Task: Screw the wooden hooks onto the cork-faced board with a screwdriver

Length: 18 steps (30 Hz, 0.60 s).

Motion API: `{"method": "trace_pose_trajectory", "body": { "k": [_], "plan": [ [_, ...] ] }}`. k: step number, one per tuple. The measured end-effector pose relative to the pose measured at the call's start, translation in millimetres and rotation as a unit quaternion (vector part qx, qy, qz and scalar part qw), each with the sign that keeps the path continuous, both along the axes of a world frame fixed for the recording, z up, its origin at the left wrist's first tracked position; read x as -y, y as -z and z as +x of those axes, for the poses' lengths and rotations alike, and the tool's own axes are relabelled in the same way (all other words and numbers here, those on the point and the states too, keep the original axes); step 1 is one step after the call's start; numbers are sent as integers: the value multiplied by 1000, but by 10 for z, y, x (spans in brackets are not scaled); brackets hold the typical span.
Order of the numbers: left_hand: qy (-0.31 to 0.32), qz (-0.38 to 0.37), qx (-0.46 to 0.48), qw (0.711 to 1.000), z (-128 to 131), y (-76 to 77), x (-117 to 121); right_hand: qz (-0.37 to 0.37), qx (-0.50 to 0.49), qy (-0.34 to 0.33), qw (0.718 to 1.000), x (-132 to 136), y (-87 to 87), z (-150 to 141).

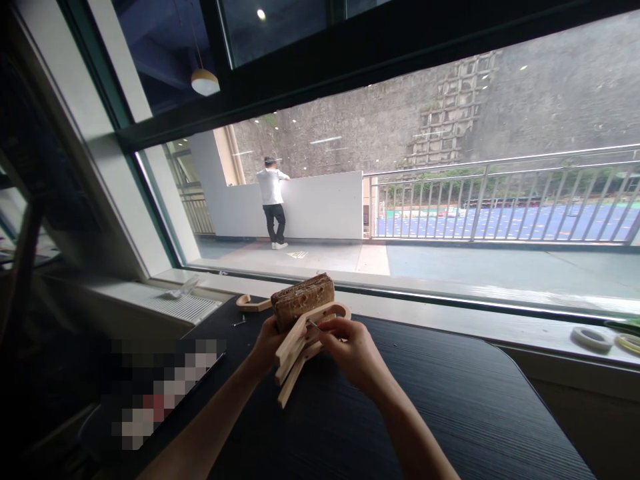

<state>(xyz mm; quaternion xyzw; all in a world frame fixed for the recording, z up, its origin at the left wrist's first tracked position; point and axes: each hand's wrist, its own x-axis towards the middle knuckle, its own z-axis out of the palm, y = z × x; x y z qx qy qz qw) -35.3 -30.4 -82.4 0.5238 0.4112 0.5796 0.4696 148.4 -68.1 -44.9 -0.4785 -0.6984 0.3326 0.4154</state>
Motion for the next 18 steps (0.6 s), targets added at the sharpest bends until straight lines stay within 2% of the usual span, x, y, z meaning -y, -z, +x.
{"method": "trace_pose_trajectory", "body": {
  "k": [3,5,9,13,15,18],
  "plan": [
    [0,-3,1,1000,2,-1,-2,16,14,21,1000,57,-18,-31],
    [1,-5,0,1000,4,5,-5,57,67,43,995,124,-58,-51],
    [3,-2,-10,1000,4,30,-13,148,215,64,963,235,-158,-69],
    [3,9,-22,1000,-14,61,-30,175,317,64,930,266,-195,-94],
    [5,13,-26,1000,-26,71,-37,177,327,59,926,262,-178,-108],
    [9,17,-29,999,-36,76,-39,179,262,50,947,230,-136,-100]
  ]
}}
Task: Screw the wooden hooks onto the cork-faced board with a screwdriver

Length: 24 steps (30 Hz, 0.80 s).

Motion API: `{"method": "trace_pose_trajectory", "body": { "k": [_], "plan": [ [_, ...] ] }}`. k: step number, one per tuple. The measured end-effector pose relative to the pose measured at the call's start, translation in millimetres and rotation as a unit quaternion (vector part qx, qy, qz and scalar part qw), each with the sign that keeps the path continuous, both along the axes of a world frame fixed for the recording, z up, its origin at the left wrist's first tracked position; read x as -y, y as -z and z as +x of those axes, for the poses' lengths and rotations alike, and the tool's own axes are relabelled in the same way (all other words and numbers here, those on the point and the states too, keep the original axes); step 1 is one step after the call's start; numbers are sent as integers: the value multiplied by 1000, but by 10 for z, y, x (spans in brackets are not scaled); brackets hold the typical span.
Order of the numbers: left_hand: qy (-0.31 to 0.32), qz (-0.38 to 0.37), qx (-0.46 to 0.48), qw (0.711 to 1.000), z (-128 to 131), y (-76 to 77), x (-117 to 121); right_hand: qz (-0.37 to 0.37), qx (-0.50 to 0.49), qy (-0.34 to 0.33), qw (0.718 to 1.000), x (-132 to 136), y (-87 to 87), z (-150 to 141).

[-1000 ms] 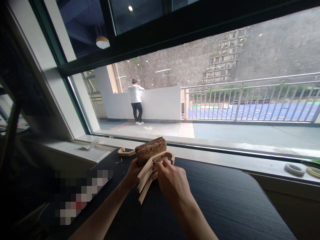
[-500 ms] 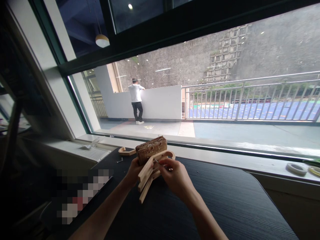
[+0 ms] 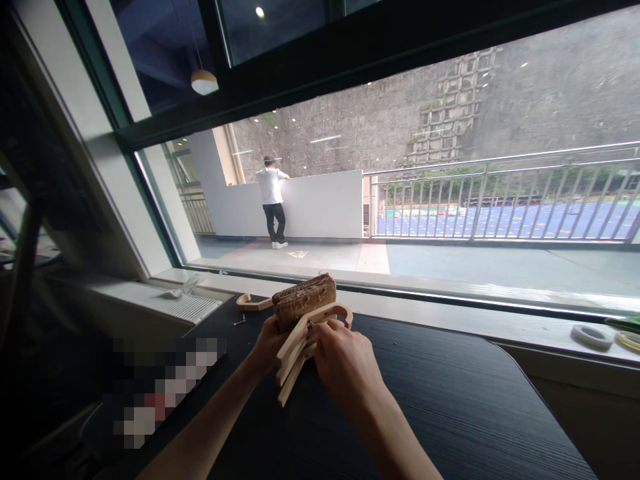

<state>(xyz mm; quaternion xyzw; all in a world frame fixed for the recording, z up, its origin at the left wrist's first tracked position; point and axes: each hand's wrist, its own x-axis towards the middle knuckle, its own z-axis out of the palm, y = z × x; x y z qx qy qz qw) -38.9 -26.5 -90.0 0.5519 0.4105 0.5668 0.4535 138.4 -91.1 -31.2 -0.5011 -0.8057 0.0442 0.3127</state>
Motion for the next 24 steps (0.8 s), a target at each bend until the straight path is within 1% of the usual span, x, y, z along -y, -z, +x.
{"method": "trace_pose_trajectory", "body": {
  "k": [2,3,4,6,7,8,9,10,11,13,14,15,16,17,18,21,22,24],
  "plan": [
    [5,2,0,1000,2,0,3,-29,-85,-18,996,-42,21,36],
    [8,3,0,1000,5,0,5,-59,-132,-28,989,-68,27,61],
    [11,3,0,1000,7,1,6,-101,-177,-39,978,-96,32,88],
    [16,5,0,1000,10,5,5,-191,-251,-63,947,-147,43,131],
    [17,6,0,1000,10,8,2,-223,-271,-70,934,-165,49,143],
    [16,6,1,1000,8,12,-2,-239,-277,-70,928,-175,57,145],
    [14,6,3,1000,6,15,-6,-242,-279,-63,927,-176,63,138],
    [11,6,5,1000,4,18,-11,-230,-273,-53,933,-167,66,122],
    [8,4,7,1000,3,20,-16,-203,-255,-38,945,-148,64,101],
    [1,0,10,1000,4,20,-20,-131,-188,2,973,-89,41,55],
    [-1,-3,11,1000,6,17,-19,-101,-150,26,983,-56,20,37],
    [-2,-5,13,1000,11,12,-15,-82,-118,45,989,-26,-4,25],
    [-3,-8,16,1000,16,5,-10,-79,-106,52,990,-1,-29,22],
    [-3,-10,19,1000,22,-5,-4,-93,-120,40,988,16,-52,27],
    [-2,-12,24,1000,28,-15,2,-115,-152,10,982,25,-71,38],
    [1,-19,38,999,37,-43,13,-160,-260,-99,947,6,-88,82],
    [1,-21,41,999,37,-49,13,-165,-279,-115,939,-7,-84,92],
    [0,-22,47,999,31,-56,7,-160,-294,-114,935,-27,-70,92]
  ]
}}
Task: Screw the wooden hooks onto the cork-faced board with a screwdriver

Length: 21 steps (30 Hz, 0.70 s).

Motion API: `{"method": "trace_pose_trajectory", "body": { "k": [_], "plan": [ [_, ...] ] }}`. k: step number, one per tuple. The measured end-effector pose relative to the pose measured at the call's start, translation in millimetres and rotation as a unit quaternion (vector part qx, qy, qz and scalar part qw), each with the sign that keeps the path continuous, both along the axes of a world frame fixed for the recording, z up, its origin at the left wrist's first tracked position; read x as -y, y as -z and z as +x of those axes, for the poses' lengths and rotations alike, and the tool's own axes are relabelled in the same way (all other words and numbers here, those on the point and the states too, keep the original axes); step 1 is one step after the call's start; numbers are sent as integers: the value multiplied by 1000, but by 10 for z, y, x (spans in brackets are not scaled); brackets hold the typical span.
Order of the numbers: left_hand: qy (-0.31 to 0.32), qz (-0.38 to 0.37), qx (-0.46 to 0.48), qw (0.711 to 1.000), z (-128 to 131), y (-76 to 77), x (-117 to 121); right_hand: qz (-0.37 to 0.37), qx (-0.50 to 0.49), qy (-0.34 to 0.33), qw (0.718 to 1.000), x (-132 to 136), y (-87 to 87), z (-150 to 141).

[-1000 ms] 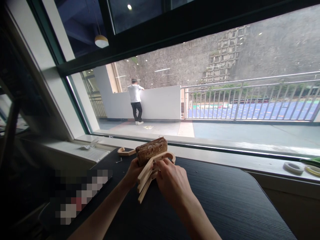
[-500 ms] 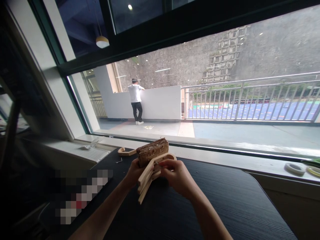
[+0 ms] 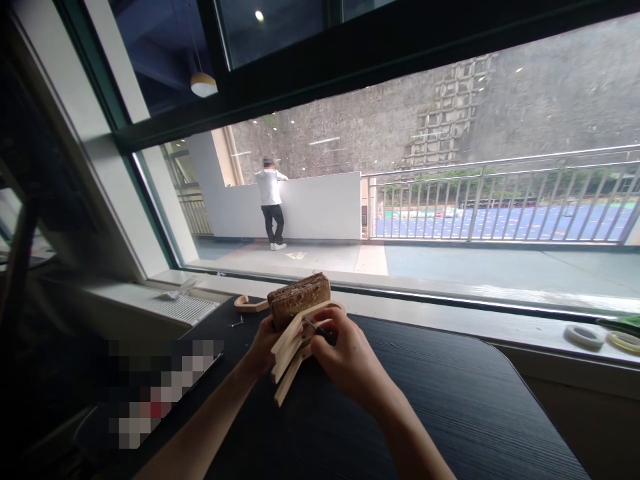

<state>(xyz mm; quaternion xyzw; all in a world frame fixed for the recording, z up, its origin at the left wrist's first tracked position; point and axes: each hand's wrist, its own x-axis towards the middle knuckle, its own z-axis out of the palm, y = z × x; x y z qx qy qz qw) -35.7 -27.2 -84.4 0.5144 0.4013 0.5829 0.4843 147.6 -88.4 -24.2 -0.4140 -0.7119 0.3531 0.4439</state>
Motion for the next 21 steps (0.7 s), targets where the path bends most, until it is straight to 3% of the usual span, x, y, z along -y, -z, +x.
{"method": "trace_pose_trajectory", "body": {
  "k": [5,9,11,14,21],
  "plan": [
    [3,-2,7,1000,-16,5,-13,75,67,66,993,18,22,-48],
    [2,-2,5,1000,-18,24,-17,104,256,145,950,26,49,-45],
    [2,0,4,1000,-21,37,-23,102,301,170,933,18,62,-39],
    [3,1,5,1000,-35,51,-35,86,272,148,947,24,58,-45],
    [15,-1,21,1000,-60,8,-15,65,166,10,984,126,-37,-29]
  ]
}}
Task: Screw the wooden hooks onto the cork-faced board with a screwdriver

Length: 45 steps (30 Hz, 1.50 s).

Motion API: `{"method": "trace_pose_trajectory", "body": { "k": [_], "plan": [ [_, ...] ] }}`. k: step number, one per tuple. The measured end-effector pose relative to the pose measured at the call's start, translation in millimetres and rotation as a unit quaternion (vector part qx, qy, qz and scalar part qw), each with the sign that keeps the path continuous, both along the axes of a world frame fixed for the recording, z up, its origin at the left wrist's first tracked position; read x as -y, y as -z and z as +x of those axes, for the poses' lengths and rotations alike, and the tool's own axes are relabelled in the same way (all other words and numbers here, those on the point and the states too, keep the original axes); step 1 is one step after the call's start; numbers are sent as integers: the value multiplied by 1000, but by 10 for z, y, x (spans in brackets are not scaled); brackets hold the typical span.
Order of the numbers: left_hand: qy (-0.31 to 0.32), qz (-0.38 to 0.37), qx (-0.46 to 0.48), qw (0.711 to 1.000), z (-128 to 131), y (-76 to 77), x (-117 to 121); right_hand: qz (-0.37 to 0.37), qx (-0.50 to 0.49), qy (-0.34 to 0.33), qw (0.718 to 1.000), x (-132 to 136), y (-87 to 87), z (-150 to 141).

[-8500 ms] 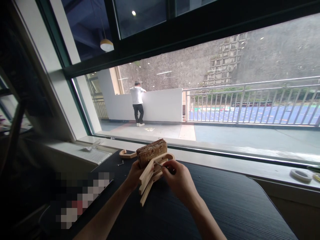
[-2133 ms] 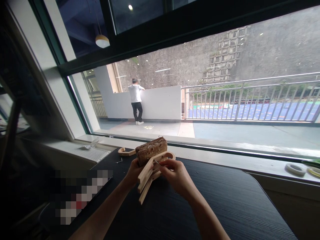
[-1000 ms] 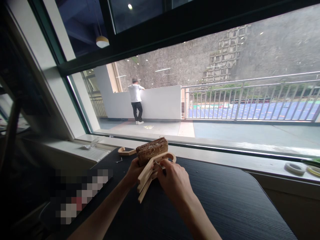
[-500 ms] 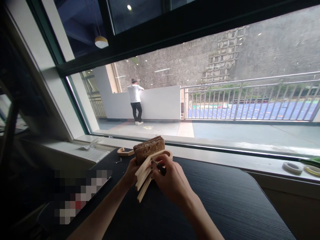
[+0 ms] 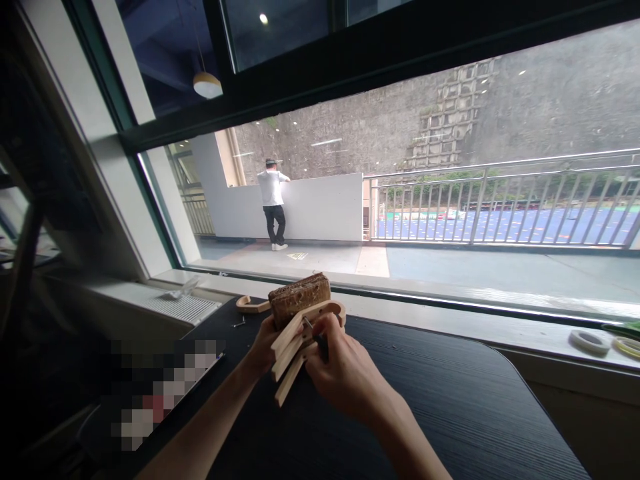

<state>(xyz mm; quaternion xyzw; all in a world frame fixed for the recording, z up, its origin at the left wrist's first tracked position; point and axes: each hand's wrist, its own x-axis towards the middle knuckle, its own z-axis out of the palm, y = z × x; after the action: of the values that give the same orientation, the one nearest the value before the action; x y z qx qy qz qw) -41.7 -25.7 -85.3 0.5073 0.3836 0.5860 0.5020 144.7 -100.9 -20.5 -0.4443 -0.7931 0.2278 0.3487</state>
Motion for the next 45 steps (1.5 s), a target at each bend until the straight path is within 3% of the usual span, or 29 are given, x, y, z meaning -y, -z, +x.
{"method": "trace_pose_trajectory", "body": {
  "k": [5,10,13,17,22,29,36,42,45],
  "plan": [
    [-5,-6,7,1000,11,-35,19,12,-44,-47,998,-29,-1,25],
    [-12,-9,13,1000,4,-33,13,19,-79,-47,996,-106,68,18],
    [-16,-8,15,1000,5,-36,15,71,-33,8,997,-138,105,20],
    [-18,-6,14,1000,16,-55,31,167,71,100,978,-158,111,37],
    [-12,-9,15,1000,22,-68,45,206,105,92,969,-101,50,48],
    [-6,-10,12,1000,5,-71,47,207,154,96,961,-24,18,-23],
    [-13,-11,11,1000,0,-36,20,180,112,88,973,-109,52,46],
    [-24,-12,14,1000,22,-51,18,-16,-78,105,991,-284,147,89],
    [-29,-11,12,999,34,-63,22,-32,-85,131,987,-274,134,90]
  ]
}}
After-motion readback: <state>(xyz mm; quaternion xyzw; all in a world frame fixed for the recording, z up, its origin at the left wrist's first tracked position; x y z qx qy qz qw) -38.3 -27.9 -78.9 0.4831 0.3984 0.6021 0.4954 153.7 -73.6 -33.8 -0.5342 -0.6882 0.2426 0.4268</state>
